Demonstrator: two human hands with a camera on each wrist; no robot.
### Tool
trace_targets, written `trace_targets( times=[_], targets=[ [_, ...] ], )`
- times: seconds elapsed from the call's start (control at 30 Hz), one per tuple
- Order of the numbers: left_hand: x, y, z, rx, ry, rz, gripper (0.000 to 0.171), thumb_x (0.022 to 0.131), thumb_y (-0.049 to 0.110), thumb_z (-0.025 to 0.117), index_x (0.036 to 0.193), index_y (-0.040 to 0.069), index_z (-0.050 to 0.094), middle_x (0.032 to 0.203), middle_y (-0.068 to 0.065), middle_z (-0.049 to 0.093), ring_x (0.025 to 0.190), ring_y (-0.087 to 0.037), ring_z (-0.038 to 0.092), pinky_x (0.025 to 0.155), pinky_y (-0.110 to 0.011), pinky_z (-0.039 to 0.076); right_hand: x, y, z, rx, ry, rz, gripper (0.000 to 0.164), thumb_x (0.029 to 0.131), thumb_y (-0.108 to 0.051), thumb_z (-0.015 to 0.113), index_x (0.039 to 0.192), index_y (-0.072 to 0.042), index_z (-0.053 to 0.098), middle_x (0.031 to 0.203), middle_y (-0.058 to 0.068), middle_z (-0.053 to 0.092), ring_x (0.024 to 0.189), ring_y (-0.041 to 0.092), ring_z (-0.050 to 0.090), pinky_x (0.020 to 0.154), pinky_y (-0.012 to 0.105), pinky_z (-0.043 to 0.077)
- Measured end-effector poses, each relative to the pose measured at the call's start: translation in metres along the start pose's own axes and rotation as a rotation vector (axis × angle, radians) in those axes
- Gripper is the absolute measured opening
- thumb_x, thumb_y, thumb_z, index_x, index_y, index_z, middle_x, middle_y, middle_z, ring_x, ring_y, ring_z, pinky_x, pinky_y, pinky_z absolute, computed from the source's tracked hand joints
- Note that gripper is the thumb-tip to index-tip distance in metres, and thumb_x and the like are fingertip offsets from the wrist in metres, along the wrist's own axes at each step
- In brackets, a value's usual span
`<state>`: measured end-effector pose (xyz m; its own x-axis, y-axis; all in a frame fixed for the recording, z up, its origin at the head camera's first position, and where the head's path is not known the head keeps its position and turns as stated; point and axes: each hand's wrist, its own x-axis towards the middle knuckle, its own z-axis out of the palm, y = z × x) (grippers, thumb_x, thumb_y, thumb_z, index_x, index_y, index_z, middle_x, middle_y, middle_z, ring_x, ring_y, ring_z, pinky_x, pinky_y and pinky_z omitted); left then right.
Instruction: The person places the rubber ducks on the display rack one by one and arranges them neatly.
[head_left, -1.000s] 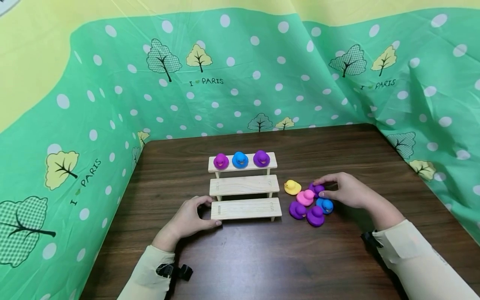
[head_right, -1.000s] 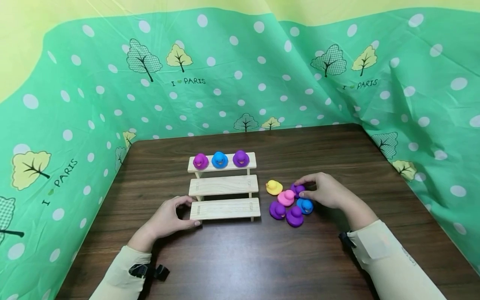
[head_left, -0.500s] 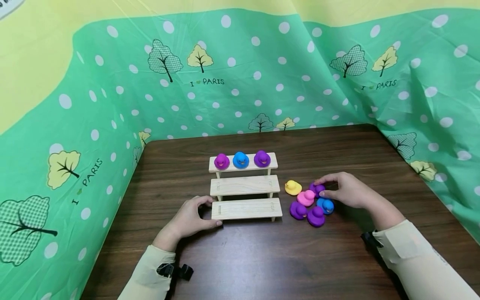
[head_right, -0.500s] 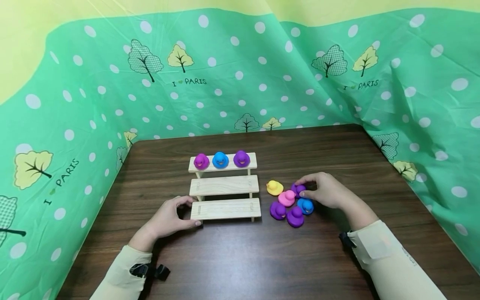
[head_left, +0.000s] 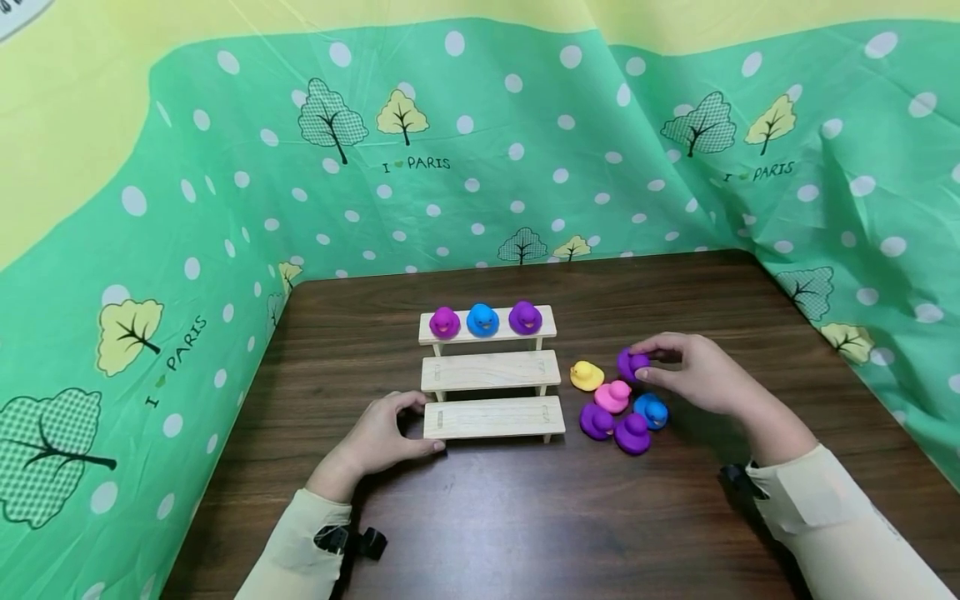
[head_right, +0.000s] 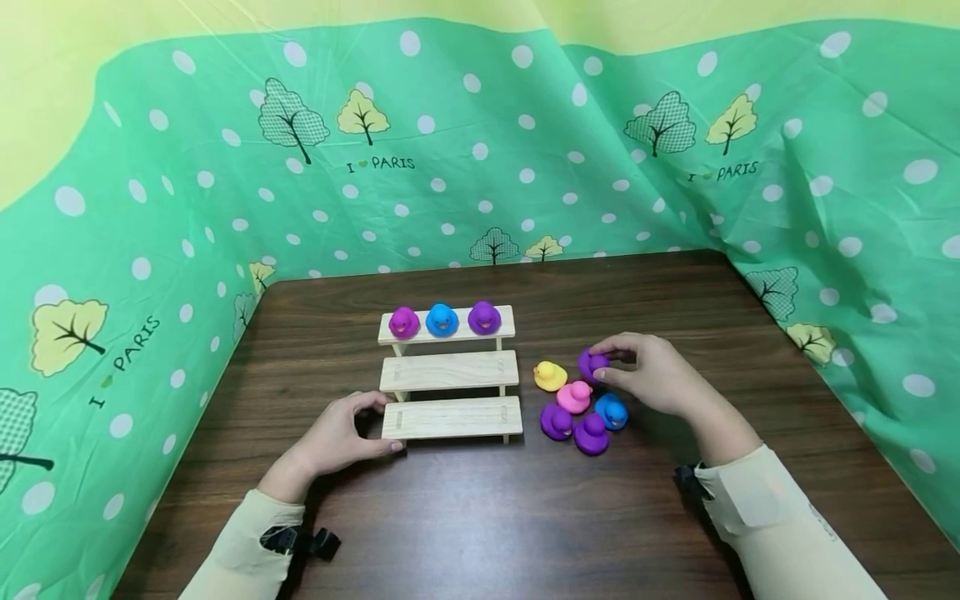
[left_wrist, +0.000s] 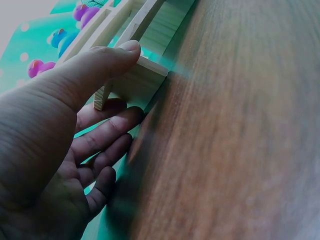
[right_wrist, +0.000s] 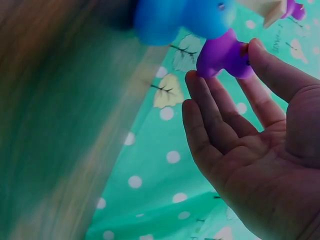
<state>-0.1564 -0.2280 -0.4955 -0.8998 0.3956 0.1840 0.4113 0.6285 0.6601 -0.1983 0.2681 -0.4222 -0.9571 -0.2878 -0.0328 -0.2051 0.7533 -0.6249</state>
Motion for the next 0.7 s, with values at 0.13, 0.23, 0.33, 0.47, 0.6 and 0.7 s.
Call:
trace_targets(
  times=[0.13,0.23,0.33,0.47,0.6,0.7],
  targets=[
    [0.000,0.000,0.000,0.000,-0.002,0.002,0.051,0.071,0.036,0.098,0.110,0.018,0.071,0.099,0.011,0.068,0.095,-0.014,0.064,0.089,-0.039,0.053,-0.002,-0.015,0.002,0.028,0.029,-0.022,0.033,0.098,-0.032,0.076,0.127,-0.017,0.072,0.125,0.011,0.070,0.119,0.038,0.062,0.101,0.063,0.048],
    [0.000,0.000,-0.001,-0.005,-0.004,0.001,0.051,0.071,0.036,0.098,0.110,0.018,0.070,0.099,0.010,0.068,0.095,-0.015,0.064,0.089,-0.039,0.053,-0.003,-0.028,0.005,0.040,0.064,-0.058,0.031,0.098,-0.029,0.077,0.126,-0.017,0.072,0.121,0.006,0.071,0.114,0.034,0.065,0.099,0.059,0.049],
    [0.001,0.000,-0.002,-0.012,-0.006,0.001,0.051,0.071,0.035,0.098,0.110,0.017,0.070,0.099,0.010,0.068,0.095,-0.016,0.064,0.089,-0.039,0.053,-0.004,-0.041,0.009,0.048,0.099,-0.102,0.029,0.096,-0.027,0.080,0.123,-0.019,0.074,0.120,0.001,0.071,0.110,0.029,0.066,0.098,0.054,0.050],
    [0.002,0.001,-0.002,-0.013,-0.007,0.002,0.051,0.071,0.036,0.098,0.109,0.018,0.070,0.099,0.010,0.067,0.095,-0.015,0.064,0.089,-0.039,0.053,-0.003,-0.060,0.014,0.059,0.110,-0.168,0.029,0.094,-0.027,0.082,0.121,-0.022,0.076,0.121,-0.004,0.070,0.109,0.022,0.066,0.095,0.051,0.053],
    [0.002,0.001,-0.002,-0.008,-0.011,-0.001,0.050,0.072,0.036,0.098,0.109,0.018,0.070,0.099,0.011,0.067,0.095,-0.014,0.064,0.090,-0.039,0.053,0.000,-0.073,0.022,0.089,0.095,-0.209,0.028,0.094,-0.022,0.082,0.121,-0.021,0.076,0.122,-0.005,0.070,0.109,0.018,0.066,0.093,0.051,0.056],
    [0.001,0.001,-0.002,-0.012,-0.015,-0.004,0.050,0.072,0.036,0.098,0.110,0.018,0.070,0.099,0.010,0.067,0.095,-0.014,0.064,0.090,-0.039,0.053,0.004,-0.082,0.028,0.120,0.081,-0.218,0.029,0.093,-0.017,0.083,0.121,-0.020,0.076,0.122,-0.005,0.069,0.110,0.017,0.066,0.092,0.047,0.058]
  ],
)
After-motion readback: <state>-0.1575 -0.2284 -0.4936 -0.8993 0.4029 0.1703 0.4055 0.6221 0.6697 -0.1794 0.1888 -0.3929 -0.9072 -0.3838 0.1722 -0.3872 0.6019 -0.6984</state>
